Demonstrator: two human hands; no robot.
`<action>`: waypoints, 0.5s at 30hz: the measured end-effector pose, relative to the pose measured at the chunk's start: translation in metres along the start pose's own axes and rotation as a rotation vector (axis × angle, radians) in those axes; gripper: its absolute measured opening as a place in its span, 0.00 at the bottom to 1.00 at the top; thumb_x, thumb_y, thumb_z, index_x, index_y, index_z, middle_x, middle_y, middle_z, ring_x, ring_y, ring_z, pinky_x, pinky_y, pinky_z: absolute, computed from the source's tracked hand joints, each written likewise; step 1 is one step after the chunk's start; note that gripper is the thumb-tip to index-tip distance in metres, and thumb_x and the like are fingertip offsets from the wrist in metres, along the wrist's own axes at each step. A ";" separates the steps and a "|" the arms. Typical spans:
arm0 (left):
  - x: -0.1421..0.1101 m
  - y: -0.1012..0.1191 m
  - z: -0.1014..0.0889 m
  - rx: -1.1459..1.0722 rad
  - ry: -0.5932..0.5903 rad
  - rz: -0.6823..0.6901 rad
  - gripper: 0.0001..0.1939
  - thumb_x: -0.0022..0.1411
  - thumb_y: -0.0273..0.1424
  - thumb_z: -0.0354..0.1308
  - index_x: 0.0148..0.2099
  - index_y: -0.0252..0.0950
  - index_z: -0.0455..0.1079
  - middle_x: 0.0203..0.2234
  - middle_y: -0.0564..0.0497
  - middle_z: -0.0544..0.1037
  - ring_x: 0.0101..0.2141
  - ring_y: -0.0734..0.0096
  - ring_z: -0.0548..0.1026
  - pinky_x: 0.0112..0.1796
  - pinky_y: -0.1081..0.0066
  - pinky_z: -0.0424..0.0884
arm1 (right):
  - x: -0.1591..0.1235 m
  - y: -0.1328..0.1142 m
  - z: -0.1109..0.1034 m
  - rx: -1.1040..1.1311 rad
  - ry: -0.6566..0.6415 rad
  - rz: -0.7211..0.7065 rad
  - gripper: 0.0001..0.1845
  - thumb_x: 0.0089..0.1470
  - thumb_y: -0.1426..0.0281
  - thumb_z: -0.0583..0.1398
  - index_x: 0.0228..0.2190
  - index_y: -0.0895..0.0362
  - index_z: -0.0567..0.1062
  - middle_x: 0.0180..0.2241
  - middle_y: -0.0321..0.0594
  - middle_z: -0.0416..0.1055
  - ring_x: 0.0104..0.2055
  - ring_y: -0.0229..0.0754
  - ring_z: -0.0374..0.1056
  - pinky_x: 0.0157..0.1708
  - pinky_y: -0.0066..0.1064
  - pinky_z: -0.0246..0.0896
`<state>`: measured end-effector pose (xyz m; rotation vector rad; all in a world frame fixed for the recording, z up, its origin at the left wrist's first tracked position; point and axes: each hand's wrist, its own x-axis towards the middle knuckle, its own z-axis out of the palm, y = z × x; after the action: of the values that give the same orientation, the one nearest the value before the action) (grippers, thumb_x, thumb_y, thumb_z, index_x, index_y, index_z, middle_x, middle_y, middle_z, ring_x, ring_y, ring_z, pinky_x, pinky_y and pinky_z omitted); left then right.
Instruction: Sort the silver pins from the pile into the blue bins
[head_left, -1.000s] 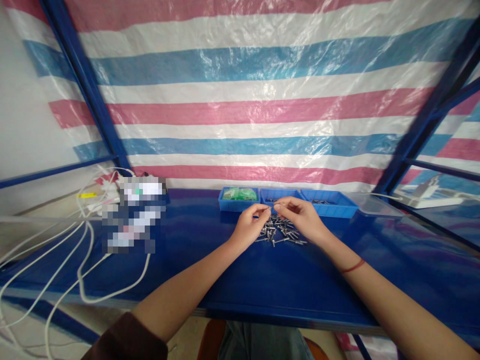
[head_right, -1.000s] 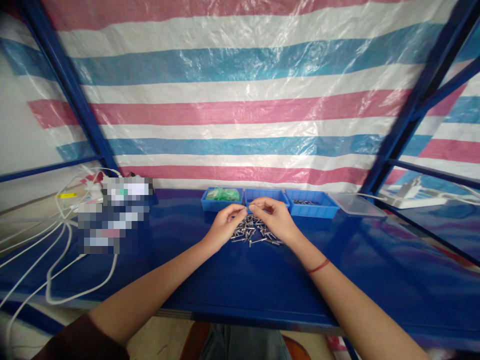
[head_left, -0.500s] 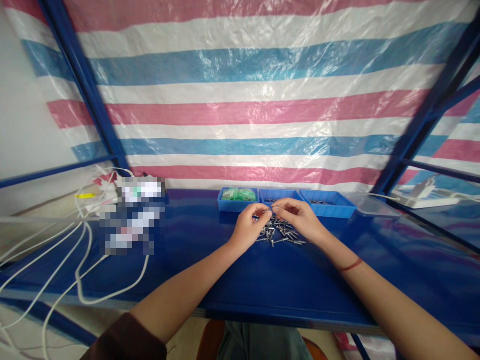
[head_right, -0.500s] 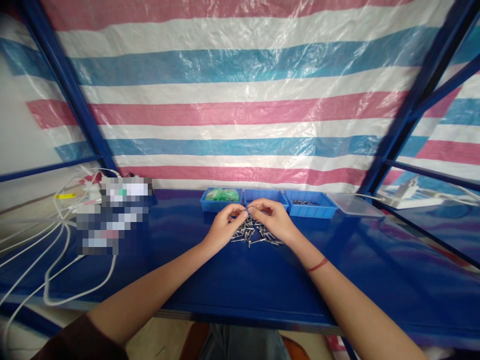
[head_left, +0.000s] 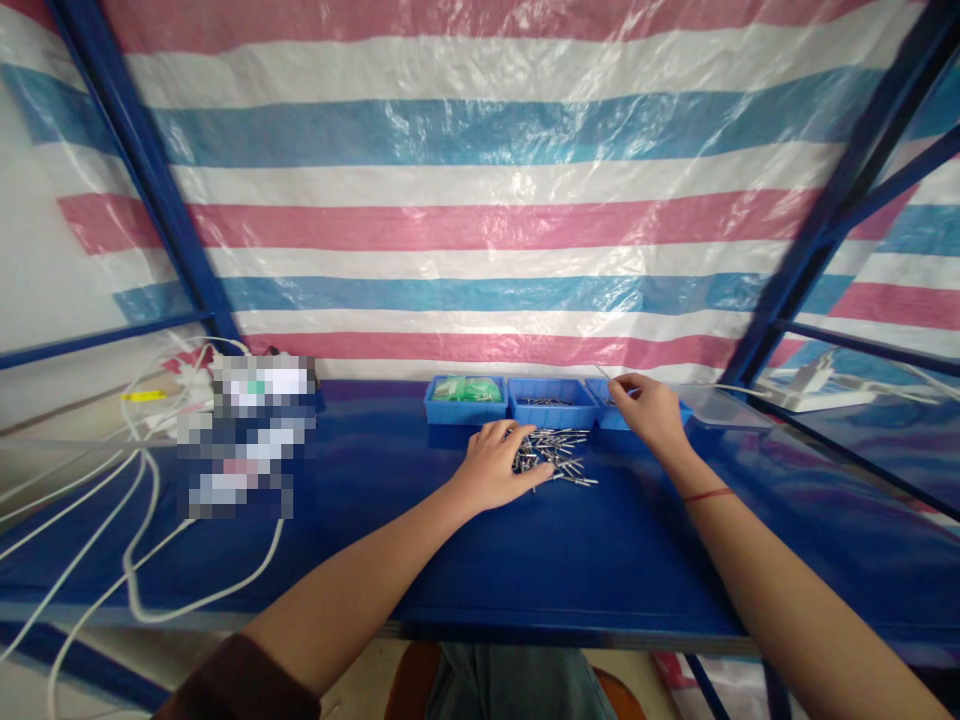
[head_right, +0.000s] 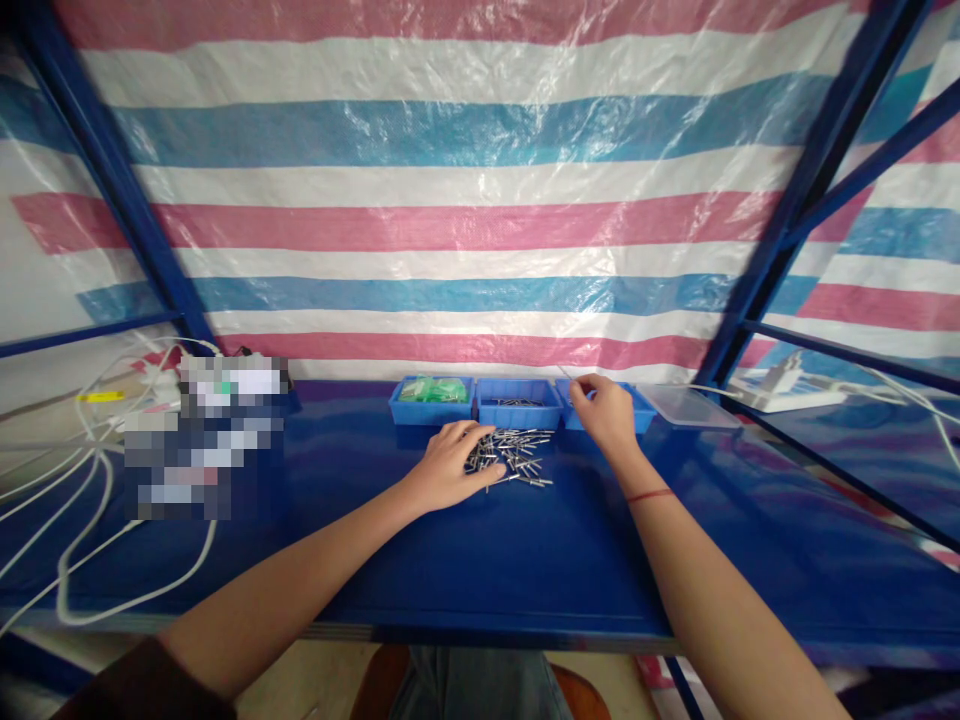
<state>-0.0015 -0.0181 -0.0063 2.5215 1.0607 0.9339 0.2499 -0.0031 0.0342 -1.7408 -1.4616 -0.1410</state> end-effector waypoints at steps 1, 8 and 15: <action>-0.002 0.001 0.000 0.026 -0.043 0.017 0.30 0.53 0.50 0.53 0.56 0.45 0.61 0.52 0.44 0.64 0.54 0.51 0.59 0.51 0.49 0.55 | 0.003 0.009 -0.001 -0.091 0.006 0.015 0.17 0.50 0.63 0.52 0.30 0.60 0.76 0.29 0.48 0.74 0.31 0.48 0.69 0.32 0.35 0.59; -0.004 0.001 0.002 0.050 -0.139 0.006 0.29 0.53 0.49 0.54 0.56 0.46 0.61 0.57 0.44 0.59 0.56 0.48 0.56 0.53 0.47 0.51 | 0.004 0.004 -0.014 -0.070 -0.225 -0.179 0.17 0.49 0.60 0.56 0.33 0.60 0.76 0.32 0.47 0.74 0.33 0.45 0.68 0.34 0.34 0.60; 0.001 -0.003 0.003 0.052 -0.131 0.010 0.26 0.54 0.37 0.56 0.55 0.40 0.60 0.54 0.43 0.63 0.54 0.53 0.61 0.54 0.53 0.56 | -0.038 -0.055 -0.005 0.246 -0.972 -0.532 0.09 0.44 0.68 0.61 0.29 0.57 0.77 0.28 0.37 0.73 0.28 0.38 0.66 0.28 0.28 0.59</action>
<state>-0.0006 -0.0156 -0.0099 2.5925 1.0464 0.7412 0.1928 -0.0369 0.0443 -1.1932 -2.4847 0.6736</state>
